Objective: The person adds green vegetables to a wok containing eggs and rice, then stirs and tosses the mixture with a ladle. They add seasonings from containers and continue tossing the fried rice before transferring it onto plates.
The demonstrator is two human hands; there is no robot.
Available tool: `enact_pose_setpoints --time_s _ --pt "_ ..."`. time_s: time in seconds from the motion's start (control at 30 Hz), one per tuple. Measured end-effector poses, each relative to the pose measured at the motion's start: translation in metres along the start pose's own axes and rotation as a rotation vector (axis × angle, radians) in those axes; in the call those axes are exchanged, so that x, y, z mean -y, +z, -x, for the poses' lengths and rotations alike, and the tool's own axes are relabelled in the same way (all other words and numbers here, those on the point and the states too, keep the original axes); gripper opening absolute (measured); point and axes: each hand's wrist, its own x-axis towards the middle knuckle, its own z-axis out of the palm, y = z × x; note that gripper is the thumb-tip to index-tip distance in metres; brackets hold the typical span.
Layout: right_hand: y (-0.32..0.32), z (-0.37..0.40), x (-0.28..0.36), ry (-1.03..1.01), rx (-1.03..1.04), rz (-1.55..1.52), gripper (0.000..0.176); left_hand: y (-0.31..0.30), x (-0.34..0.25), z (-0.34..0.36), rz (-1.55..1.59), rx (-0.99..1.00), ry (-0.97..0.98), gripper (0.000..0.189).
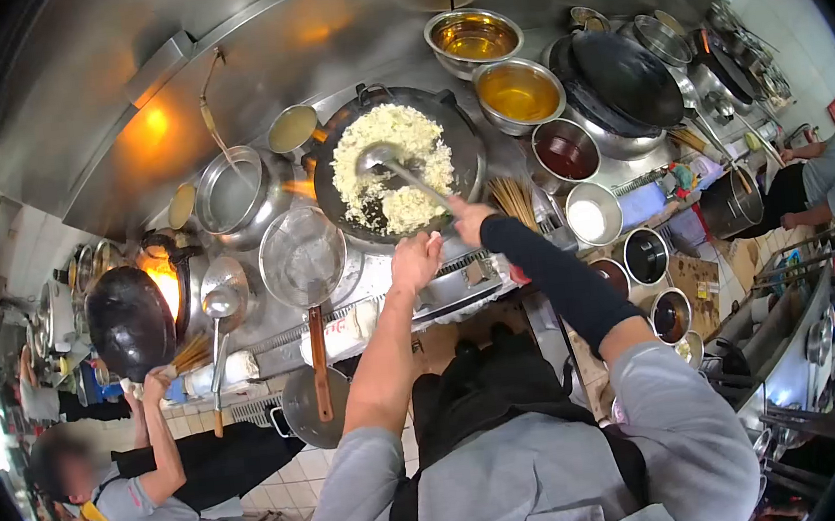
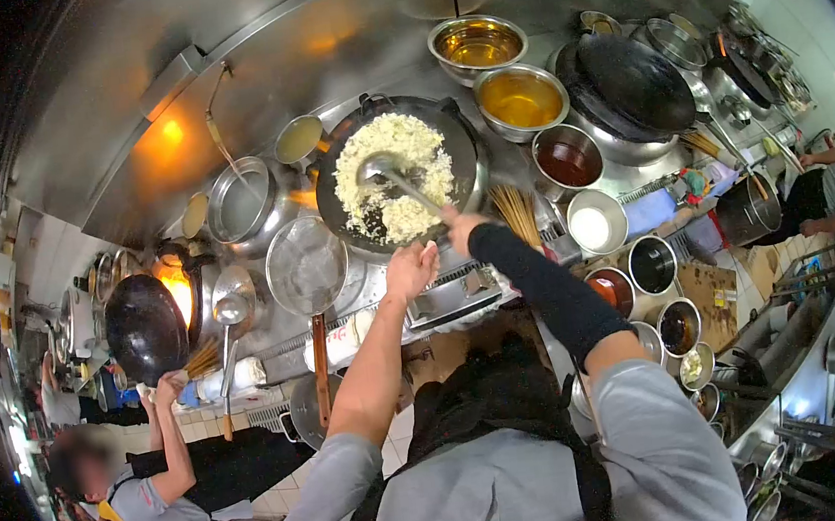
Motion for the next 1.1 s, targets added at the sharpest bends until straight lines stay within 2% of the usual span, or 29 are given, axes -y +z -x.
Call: enact_pose_setpoints --time_s 0.03,0.1,0.13,0.2,0.23,0.3,0.37,0.4,0.43,0.47,0.5,0.53,0.57,0.6,0.63,0.7,0.73,0.8,0.83,0.9,0.97,1.1 --pt "0.013 0.001 0.005 -0.013 -0.014 -0.052 0.061 -0.003 -0.004 -0.005 -0.017 -0.013 -0.006 0.042" --pt "0.039 0.025 -0.01 -0.183 -0.072 -0.148 0.064 -0.002 -0.006 0.003 -0.044 -0.022 -0.036 0.042" --pt "0.042 0.043 -0.031 -0.416 -0.196 -0.27 0.066 0.004 -0.007 0.008 -0.049 -0.094 -0.007 0.043" --pt "-0.093 0.156 0.042 0.016 0.287 -0.543 0.061 -0.012 -0.028 0.032 -0.021 -0.125 0.001 0.043" --pt "-0.114 0.186 0.037 -0.032 0.33 -0.614 0.058 -0.033 -0.047 0.043 -0.01 -0.138 0.008 0.042" --pt "-0.16 0.228 0.038 0.201 0.588 -0.894 0.051 -0.091 -0.09 0.068 0.07 -0.245 0.073 0.041" --pt "-0.192 0.243 0.02 0.315 0.691 -1.117 0.035 -0.125 -0.105 0.081 0.092 -0.311 0.116 0.039" --pt "-0.192 0.235 0.009 0.353 0.722 -1.125 0.026 -0.135 -0.105 0.075 0.066 -0.218 0.067 0.041" --pt "-0.188 0.221 -0.002 0.384 0.742 -1.129 0.019 -0.125 -0.099 0.068 0.171 -0.105 -0.038 0.04" --pt "-0.166 0.201 -0.015 0.315 0.642 -0.951 0.017 -0.101 -0.086 0.062 0.275 0.007 -0.138 0.04" --pt "-0.139 0.177 -0.027 0.244 0.554 -0.888 0.024 -0.069 -0.068 0.054 0.377 0.115 -0.235 0.039" --pt "-0.116 0.152 -0.031 0.229 0.432 -0.742 0.026 0.002 -0.022 0.054 -0.105 -0.019 0.043 0.031" --pt "-0.096 0.132 -0.033 0.162 0.337 -0.739 0.025 0.03 -0.02 0.061 -0.134 -0.048 0.013 0.034" --pt "-0.083 0.123 -0.021 0.172 0.146 -0.619 0.031 0.036 -0.021 0.071 -0.135 -0.013 0.013 0.034" --pt "-0.04 0.106 -0.044 -0.16 -0.155 -0.452 0.04 0.041 -0.024 0.082 -0.132 0.021 0.011 0.035" --pt "-0.049 0.138 -0.008 0.017 -0.182 -0.291 0.036 0.04 -0.02 0.107 -0.103 0.048 0.061 0.034" --pt "-0.053 0.155 -0.001 -0.037 -0.199 -0.402 0.036 0.034 -0.018 0.108 -0.088 0.06 0.086 0.033" --pt "-0.061 0.177 -0.002 -0.126 -0.164 -0.591 0.037 -0.019 -0.049 0.093 -0.033 -0.016 0.104 0.03" --pt "-0.093 0.199 0.018 0.053 0.031 -0.771 0.039 -0.036 -0.059 0.087 0.0 -0.043 0.103 0.03" --pt "-0.138 0.226 0.052 0.125 0.072 -0.831 0.036 -0.029 -0.042 0.059 -0.015 -0.059 0.145 0.026" --pt "-0.155 0.23 0.064 0.15 0.113 -0.93 0.032 -0.015 -0.017 0.038 -0.013 -0.079 0.147 0.028" --pt "-0.136 0.212 0.066 0.18 0.264 -1.386 0.027 -0.008 -0.001 0.009 -0.041 -0.086 0.133 0.031"
